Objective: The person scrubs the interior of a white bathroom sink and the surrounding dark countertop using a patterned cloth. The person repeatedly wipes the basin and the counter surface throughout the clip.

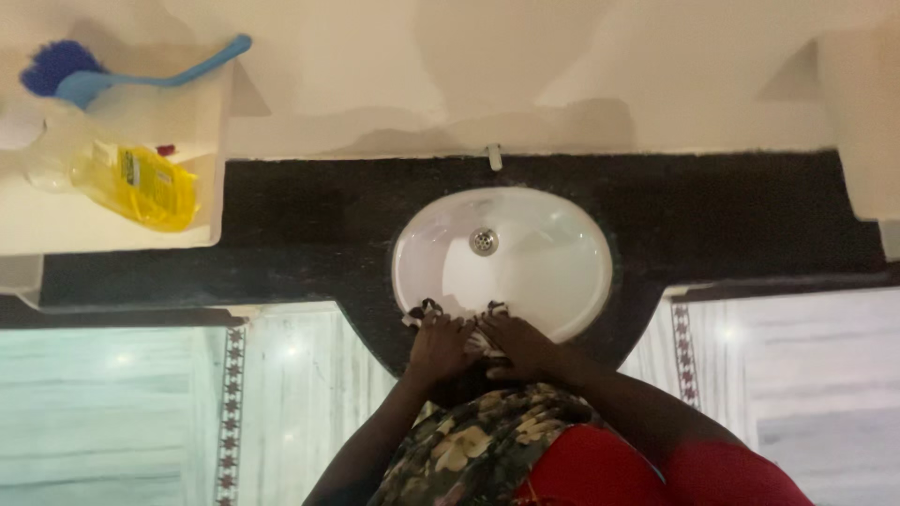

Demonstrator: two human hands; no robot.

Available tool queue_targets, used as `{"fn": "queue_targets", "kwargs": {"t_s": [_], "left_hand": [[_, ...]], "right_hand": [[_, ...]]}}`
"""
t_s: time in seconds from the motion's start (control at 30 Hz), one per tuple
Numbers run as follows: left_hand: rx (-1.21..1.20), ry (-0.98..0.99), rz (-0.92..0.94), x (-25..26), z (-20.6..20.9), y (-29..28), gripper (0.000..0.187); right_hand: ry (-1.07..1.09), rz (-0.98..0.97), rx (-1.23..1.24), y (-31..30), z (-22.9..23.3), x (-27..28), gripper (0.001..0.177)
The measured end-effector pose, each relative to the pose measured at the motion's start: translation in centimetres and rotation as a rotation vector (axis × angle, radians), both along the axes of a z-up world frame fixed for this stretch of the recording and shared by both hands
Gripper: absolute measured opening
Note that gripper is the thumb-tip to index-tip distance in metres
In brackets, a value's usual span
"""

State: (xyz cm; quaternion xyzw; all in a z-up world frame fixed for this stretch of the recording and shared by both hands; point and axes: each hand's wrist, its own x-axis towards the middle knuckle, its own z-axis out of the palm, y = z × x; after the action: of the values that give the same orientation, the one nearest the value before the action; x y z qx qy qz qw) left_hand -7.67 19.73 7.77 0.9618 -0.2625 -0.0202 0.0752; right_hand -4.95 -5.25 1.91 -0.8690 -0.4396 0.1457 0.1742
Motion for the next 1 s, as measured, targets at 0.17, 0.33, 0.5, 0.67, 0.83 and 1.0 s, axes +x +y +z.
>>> {"fn": "queue_targets", "kwargs": {"t_s": [0.17, 0.33, 0.5, 0.67, 0.83, 1.0], "left_hand": [[-0.055, -0.007, -0.019, 0.4, -0.6, -0.7, 0.06], [0.029, -0.003, -0.069, 0.1, -1.4, -0.8, 0.074], [0.142, 0.144, -0.166, 0.0, -0.7, -2.0, 0.084], [-0.037, -0.076, -0.383, -0.5, -2.0, -3.5, 0.083], [-0.182, -0.002, -0.442, -0.6, -4.1, -3.4, 0.071], [-0.175, -0.016, -0.465, -0.7, -4.6, -2.8, 0.073]], "right_hand": [[-0.012, 0.114, -0.149, -3.6, 5.1, -0.1, 0.112], [0.029, -0.05, -0.163, -1.6, 6.8, -2.0, 0.107], [-0.06, -0.247, -0.165, -1.5, 5.8, -4.7, 0.092], [-0.212, -0.422, -0.174, -3.9, 2.2, -7.7, 0.094], [-0.26, -0.446, -0.127, -5.5, 0.8, -8.2, 0.089], [-0.252, -0.473, -0.121, -5.2, 0.6, -8.9, 0.08]]}}
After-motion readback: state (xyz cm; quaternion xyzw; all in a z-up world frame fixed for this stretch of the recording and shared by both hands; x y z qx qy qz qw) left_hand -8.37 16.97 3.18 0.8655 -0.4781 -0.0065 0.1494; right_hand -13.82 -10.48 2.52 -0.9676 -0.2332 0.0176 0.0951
